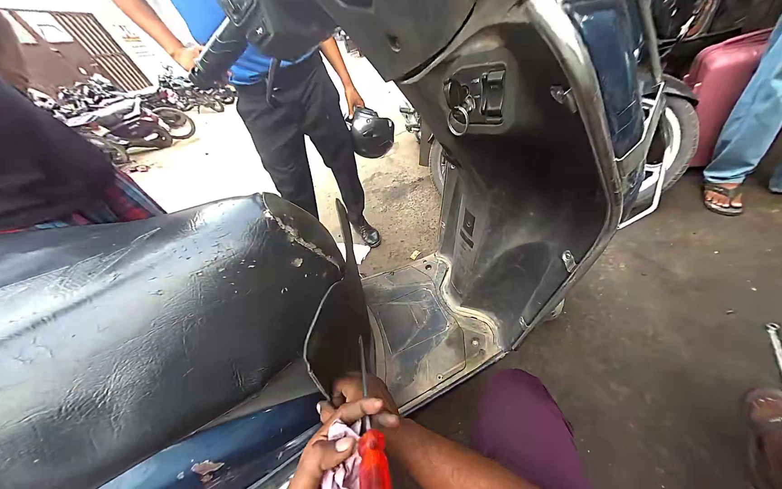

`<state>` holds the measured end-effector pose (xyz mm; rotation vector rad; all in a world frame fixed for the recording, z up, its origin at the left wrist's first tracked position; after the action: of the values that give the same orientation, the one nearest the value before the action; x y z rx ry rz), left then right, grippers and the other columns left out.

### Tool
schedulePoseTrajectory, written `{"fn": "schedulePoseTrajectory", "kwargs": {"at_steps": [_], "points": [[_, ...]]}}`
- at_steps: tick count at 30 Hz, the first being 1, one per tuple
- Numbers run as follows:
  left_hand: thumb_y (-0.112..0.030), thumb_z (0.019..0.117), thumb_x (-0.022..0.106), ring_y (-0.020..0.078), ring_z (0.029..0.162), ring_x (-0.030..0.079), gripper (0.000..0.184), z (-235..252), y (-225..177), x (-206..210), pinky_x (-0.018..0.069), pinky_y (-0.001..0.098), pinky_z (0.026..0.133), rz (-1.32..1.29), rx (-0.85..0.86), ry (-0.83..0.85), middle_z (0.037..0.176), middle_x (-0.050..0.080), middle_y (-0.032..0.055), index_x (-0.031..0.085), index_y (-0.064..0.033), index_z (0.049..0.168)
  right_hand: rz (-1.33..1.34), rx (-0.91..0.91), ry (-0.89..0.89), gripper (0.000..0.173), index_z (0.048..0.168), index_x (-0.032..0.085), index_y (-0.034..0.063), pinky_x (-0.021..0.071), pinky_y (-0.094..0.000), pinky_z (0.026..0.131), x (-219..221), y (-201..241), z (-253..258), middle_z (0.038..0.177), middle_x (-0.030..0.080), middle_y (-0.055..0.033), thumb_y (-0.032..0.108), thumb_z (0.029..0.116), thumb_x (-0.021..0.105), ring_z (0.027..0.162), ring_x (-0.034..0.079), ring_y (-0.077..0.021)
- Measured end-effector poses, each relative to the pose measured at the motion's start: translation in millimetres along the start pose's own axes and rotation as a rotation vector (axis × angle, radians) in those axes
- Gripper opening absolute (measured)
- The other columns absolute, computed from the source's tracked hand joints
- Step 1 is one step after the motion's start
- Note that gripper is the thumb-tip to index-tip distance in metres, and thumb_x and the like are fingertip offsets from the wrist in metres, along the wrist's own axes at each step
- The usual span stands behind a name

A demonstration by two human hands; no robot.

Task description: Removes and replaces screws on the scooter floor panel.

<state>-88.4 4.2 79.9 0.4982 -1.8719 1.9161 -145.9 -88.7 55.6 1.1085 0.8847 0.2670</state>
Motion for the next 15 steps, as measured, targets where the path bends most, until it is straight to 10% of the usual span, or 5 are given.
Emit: {"fn": "schedulePoseTrajectory", "kwargs": {"at_steps": [4, 7, 12, 15], "points": [[-0.019, 0.0992, 0.062, 0.0173, 0.097, 0.071, 0.037, -5.0, -6.6, -2.0, 0.0583, 0.0254, 0.074, 0.208, 0.194, 0.085, 0.125, 0.069, 0.0175, 0.064, -0.0072, 0.134, 0.244, -0.049, -0.216, 0.027, 0.106, 0.069, 0.0033, 0.0508, -0.0422, 0.101, 46.8, -46.6, 15.8, 0.120, 0.065, -0.0167, 0.026, 0.0904, 0.068, 0.117, 0.062, -0.0269], [-0.008, 0.0962, 0.071, 0.0124, 0.065, 0.063, 0.028, -1.5, -13.7, 13.2, 0.0553, 0.0242, 0.051, 0.663, 0.305, -0.051, 0.102, 0.068, 0.0100, 0.064, -0.0053, 0.123, 0.391, -0.231, -0.371, 0.029, 0.104, 0.073, 0.0073, 0.0535, -0.0407, 0.098, 69.6, -67.1, 19.0, 0.129, 0.057, -0.0205, 0.024, 0.0809, 0.072, 0.120, 0.057, -0.0291], [-0.032, 0.0982, 0.072, 0.0125, 0.072, 0.067, 0.030, 19.4, -10.1, 32.6, 0.0600, 0.0277, 0.063, 1.106, 0.500, -0.287, 0.097, 0.072, 0.0035, 0.071, -0.0046, 0.110, 0.595, -0.364, -0.444, 0.089, 0.113, 0.069, 0.0003, 0.0433, -0.0348, 0.110, 74.8, -72.5, 19.0, 0.129, 0.058, -0.0194, 0.079, 0.0942, 0.034, 0.126, 0.053, -0.0237], [-0.032, 0.1003, 0.068, 0.0114, 0.065, 0.065, 0.027, 34.5, -13.7, 41.3, 0.0577, 0.0262, 0.056, 1.124, 0.534, -0.298, 0.094, 0.072, 0.0018, 0.069, -0.0074, 0.111, 0.588, -0.053, -0.319, 0.046, 0.134, 0.052, -0.0152, 0.0425, -0.0348, 0.112, 36.3, -46.9, -5.6, 0.131, 0.060, -0.0301, 0.014, 0.0995, 0.057, 0.126, 0.057, -0.0287]]}}
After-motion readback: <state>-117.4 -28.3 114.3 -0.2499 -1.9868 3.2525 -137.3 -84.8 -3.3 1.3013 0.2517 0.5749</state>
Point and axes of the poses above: each hand's wrist, its own z-axis towards the middle knuckle, its own x-axis out of the palm, y = z × x, the point moved 4 cm from there along z, towards the middle knuckle
